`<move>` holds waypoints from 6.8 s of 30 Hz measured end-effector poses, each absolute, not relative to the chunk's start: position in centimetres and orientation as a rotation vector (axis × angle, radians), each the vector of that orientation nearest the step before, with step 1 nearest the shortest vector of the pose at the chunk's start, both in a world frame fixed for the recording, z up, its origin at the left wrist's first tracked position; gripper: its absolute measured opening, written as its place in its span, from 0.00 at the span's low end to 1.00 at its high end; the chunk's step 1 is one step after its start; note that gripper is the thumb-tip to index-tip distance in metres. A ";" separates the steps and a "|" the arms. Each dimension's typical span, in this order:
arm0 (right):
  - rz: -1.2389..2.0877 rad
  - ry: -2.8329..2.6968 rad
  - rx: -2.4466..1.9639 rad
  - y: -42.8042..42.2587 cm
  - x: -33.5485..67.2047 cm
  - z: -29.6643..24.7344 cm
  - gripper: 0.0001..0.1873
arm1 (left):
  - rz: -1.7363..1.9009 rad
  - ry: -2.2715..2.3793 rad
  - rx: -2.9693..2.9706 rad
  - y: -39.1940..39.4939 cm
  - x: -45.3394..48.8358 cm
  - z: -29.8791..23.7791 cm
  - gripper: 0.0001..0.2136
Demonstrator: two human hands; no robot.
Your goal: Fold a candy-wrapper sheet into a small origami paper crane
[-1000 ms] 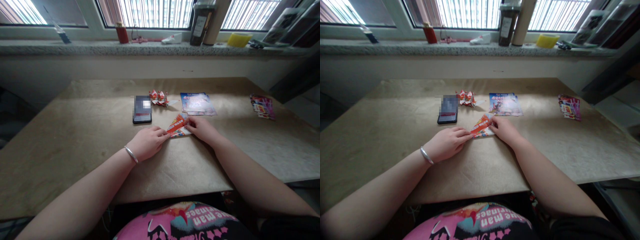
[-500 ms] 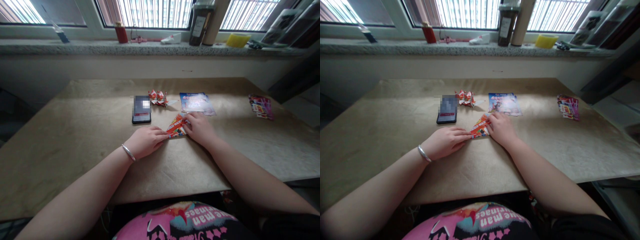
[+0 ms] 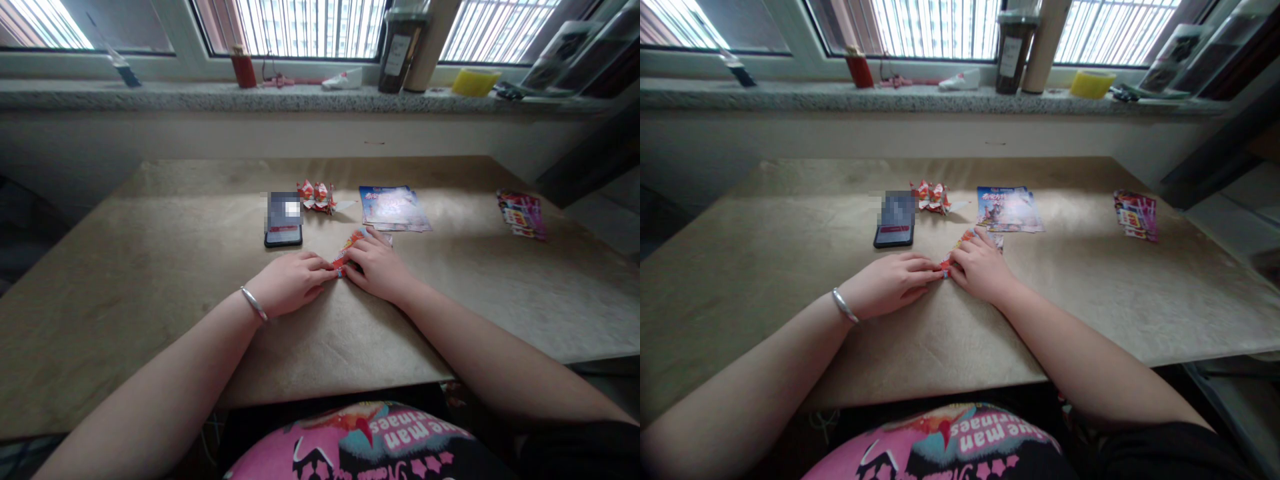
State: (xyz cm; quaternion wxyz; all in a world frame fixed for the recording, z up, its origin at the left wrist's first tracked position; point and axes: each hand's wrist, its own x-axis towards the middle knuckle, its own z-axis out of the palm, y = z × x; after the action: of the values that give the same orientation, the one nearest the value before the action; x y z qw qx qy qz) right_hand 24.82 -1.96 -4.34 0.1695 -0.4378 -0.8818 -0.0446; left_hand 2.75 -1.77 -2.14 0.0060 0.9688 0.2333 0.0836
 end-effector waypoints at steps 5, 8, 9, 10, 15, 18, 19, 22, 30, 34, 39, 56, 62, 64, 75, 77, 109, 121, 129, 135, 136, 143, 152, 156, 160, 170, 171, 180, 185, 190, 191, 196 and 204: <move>-0.043 -2.489 -1.264 -1.6 25.0 -4.6 0.11 | 0.259 0.691 3.059 -1.6 2.5 -1.6 0.14; -0.008 -2.467 -1.325 -1.4 25.0 -4.7 0.11 | 0.286 0.667 3.091 -1.5 2.5 -1.5 0.14; -0.002 -2.464 -1.343 -1.4 25.0 -4.7 0.11 | 0.283 0.674 3.097 -1.6 2.6 -1.5 0.14; 0.001 -2.466 -1.354 -1.4 25.0 -4.7 0.11 | 0.276 0.688 3.098 -1.6 2.6 -1.6 0.13; -0.010 -2.472 -1.374 -1.2 24.9 -4.6 0.11 | 0.235 0.752 3.074 -1.7 2.7 -1.8 0.13; -0.001 -2.466 -1.376 -1.1 24.8 -4.8 0.11 | 0.301 0.742 3.113 -1.7 2.7 -1.8 0.12; 0.003 -2.464 -1.374 -1.0 24.8 -4.8 0.11 | 0.326 0.736 3.127 -1.6 2.7 -1.8 0.12; 0.011 -2.458 -1.372 -0.9 24.8 -4.9 0.11 | 0.347 0.712 3.148 -1.5 2.7 -1.8 0.12; -0.019 -2.461 -1.391 -0.9 24.6 -4.9 0.10 | 0.216 0.794 3.176 -1.8 3.1 -1.8 0.10; -0.009 -2.461 -1.401 -0.9 24.6 -4.9 0.10 | 0.216 0.792 3.190 -1.9 3.1 -1.8 0.10; 0.010 -2.454 -1.398 -1.0 24.7 -4.9 0.10 | 0.190 0.783 3.169 -1.7 3.0 -1.9 0.11; -0.322 -2.521 -1.324 -2.4 23.6 -4.3 0.13 | 0.191 0.830 3.175 -2.2 3.2 -1.6 0.11; -0.098 -2.521 -1.369 -2.4 23.0 -4.5 0.10 | 0.220 0.782 3.128 -2.0 2.9 -1.5 0.10; 0.000 -2.474 -1.394 -2.2 23.1 -4.6 0.09 | 0.224 0.769 3.107 -1.9 2.8 -1.5 0.11; 0.125 -2.391 -1.406 -1.8 23.4 -4.8 0.08 | 0.232 0.789 3.084 -1.9 2.8 -1.9 0.12; 0.135 -2.390 -1.416 -1.8 23.4 -4.7 0.08 | 0.222 0.796 3.097 -2.0 2.9 -1.7 0.11; 0.150 -2.383 -1.370 -1.7 23.7 -5.0 0.09 | 0.232 0.749 3.047 -1.6 2.6 -1.6 0.11; 0.168 -2.374 -1.410 -1.6 23.6 -4.8 0.07 | 0.180 0.801 3.095 -1.8 3.2 -1.9 0.10; 0.181 -2.366 -1.400 -1.5 23.5 -5.0 0.07 | 0.158 0.817 3.141 -2.1 3.6 -1.8 0.08; 0.178 -2.372 -1.394 -1.5 23.6 -5.0 0.07 | 0.129 0.857 3.144 -2.3 3.4 -1.3 0.08; 0.179 -2.372 -1.392 -1.6 23.6 -4.9 0.07 | 0.124 0.857 3.138 -2.3 3.4 -1.2 0.08; 0.172 -2.377 -1.386 -1.6 23.8 -4.9 0.07 | 0.145 0.822 3.069 -2.0 2.9 -1.1 0.09; 0.143 -2.375 -1.360 -1.6 23.9 -5.1 0.07 | 0.182 0.809 3.018 -1.8 2.6 -1.2 0.09; 0.158 -2.378 -1.326 -1.6 24.0 -5.1 0.06 | 0.203 0.796 2.983 -1.8 2.5 -1.4 0.09; 0.168 -2.387 -1.320 -1.7 24.1 -5.0 0.06 | 0.194 0.768 2.962 -1.7 2.2 -1.4 0.08; 0.053 -2.396 -1.105 -1.6 24.4 -5.2 0.06 | 0.181 0.796 2.992 -1.8 2.6 -1.5 0.11; 0.026 -2.406 -1.058 -1.6 24.5 -5.1 0.07 | 0.175 0.804 2.996 -1.9 2.7 -1.5 0.11; -0.088 -2.524 -0.758 -1.6 24.7 -4.7 0.11 | 0.180 0.814 3.009 -1.9 2.7 -1.5 0.11; -0.121 -2.575 -0.731 -1.5 24.8 -4.6 0.11 | 0.142 0.837 3.023 -2.0 2.9 -1.3 0.11; -0.156 -2.605 -0.758 -1.7 24.8 -4.2 0.10 | 0.140 0.856 3.034 -2.0 2.9 -1.4 0.10; -0.159 -2.607 -0.763 -1.7 24.9 -4.1 0.10 | 0.141 0.860 3.035 -2.0 2.9 -1.4 0.10; -0.165 -2.611 -0.763 -1.6 25.1 -4.0 0.09 | 0.142 0.869 3.037 -2.1 2.9 -1.4 0.10; -0.176 -2.609 -0.779 -1.6 25.5 -3.7 0.10 | 0.150 0.857 3.040 -2.1 2.9 -1.3 0.10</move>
State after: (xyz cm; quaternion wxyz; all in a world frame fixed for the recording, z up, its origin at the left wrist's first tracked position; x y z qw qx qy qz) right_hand 25.55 -1.61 -3.74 0.2051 -0.2793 -0.9359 -0.0631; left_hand 2.95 -2.11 -1.28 -0.0103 0.9614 0.2709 0.0474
